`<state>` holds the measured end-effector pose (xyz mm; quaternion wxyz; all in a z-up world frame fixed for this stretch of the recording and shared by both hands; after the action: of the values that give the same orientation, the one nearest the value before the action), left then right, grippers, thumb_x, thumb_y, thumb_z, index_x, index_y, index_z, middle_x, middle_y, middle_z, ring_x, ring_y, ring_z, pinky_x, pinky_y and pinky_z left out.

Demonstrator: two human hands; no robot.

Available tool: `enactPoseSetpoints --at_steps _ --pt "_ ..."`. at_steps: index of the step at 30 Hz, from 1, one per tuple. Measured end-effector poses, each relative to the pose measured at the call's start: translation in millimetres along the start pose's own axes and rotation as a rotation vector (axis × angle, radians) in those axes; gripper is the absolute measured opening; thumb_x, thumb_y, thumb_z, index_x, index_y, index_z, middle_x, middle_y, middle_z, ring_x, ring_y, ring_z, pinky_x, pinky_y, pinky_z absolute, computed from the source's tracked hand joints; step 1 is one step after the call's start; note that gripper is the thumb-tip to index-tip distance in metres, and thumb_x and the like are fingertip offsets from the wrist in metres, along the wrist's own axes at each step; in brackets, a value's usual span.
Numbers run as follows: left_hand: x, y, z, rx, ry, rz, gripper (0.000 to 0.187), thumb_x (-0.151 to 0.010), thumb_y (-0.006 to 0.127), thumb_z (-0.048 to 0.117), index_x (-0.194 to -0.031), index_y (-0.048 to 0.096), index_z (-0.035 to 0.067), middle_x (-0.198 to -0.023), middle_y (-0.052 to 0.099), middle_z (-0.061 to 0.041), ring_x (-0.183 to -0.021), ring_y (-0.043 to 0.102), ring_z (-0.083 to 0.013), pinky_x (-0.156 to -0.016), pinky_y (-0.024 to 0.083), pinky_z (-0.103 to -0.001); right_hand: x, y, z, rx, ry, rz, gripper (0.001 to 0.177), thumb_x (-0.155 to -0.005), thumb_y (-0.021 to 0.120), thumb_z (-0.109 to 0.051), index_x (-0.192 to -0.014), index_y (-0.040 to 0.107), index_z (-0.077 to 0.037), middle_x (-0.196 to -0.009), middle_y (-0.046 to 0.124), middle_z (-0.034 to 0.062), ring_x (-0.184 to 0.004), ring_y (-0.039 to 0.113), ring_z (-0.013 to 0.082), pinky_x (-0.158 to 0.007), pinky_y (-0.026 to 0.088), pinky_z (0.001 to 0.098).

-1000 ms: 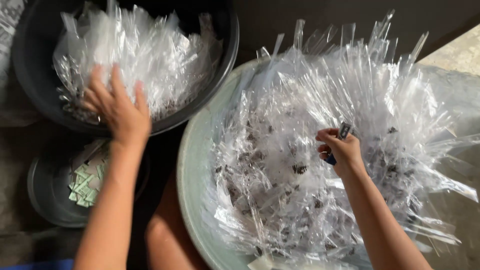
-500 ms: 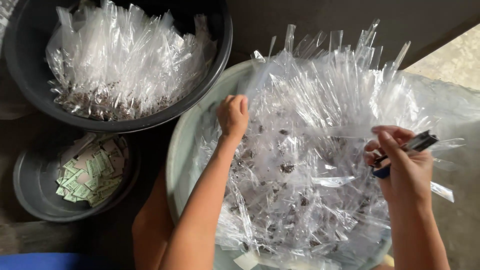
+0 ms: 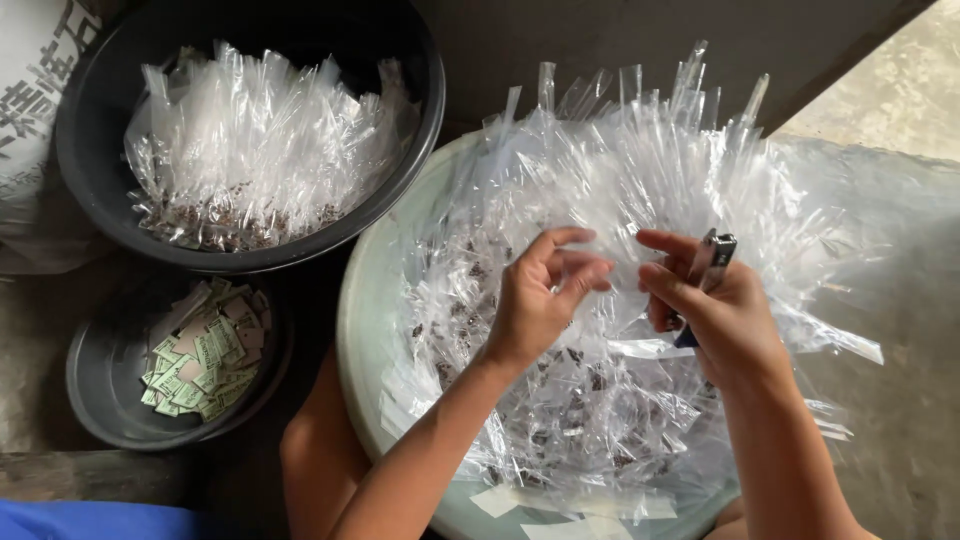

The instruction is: Sealing small plastic bags containing items using a lighter to melt the plastic shut

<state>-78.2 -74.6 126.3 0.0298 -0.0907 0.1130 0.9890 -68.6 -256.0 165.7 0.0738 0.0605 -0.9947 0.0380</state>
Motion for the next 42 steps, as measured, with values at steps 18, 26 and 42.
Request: enactPoseSetpoints --at_steps 18,26,42 --pt "7 -6 21 -0.097 0.126 0.046 0.013 -0.104 0.059 0.015 -0.113 0.066 0.010 -0.113 0.073 -0.009 -0.110 0.072 -0.0203 -0.101 0.061 -0.032 4 -6 1 -0.053 -0.233 -0.068 0.009 -0.092 0.074 -0.012 -0.093 0.070 -0.003 -0.078 0.065 0.0062 -0.055 0.057 0.0116 -0.051 0.042 0.0229" --pt "16 -1 33 -0.179 0.042 0.052 0.041 -0.099 0.063 0.018 -0.138 0.054 0.008 -0.114 0.077 -0.012 -0.114 0.072 -0.0213 -0.109 0.052 -0.040 15 5 -19 0.016 -0.099 -0.098 0.052 -0.089 0.070 -0.010 -0.137 0.061 0.008 -0.076 0.058 0.0055 -0.058 0.054 0.0136 -0.056 0.043 0.0250" --pt "22 0 29 -0.315 0.252 0.031 0.014 -0.101 0.063 0.012 -0.113 0.068 0.007 -0.111 0.073 -0.011 -0.107 0.071 -0.0236 -0.098 0.056 -0.034 13 12 -14 0.034 -0.040 -0.094 0.048 -0.089 0.071 -0.010 -0.134 0.065 0.004 -0.067 0.048 -0.0002 -0.057 0.049 0.0117 -0.055 0.038 0.0244"
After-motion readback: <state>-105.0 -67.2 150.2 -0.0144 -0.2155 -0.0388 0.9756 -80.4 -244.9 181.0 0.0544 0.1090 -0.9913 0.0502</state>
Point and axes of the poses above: each hand's wrist, its own x-axis away from the middle knuckle, its own y-axis out of the palm, z = x × y, the point moved 3 cm from there along -x, towards the middle knuckle
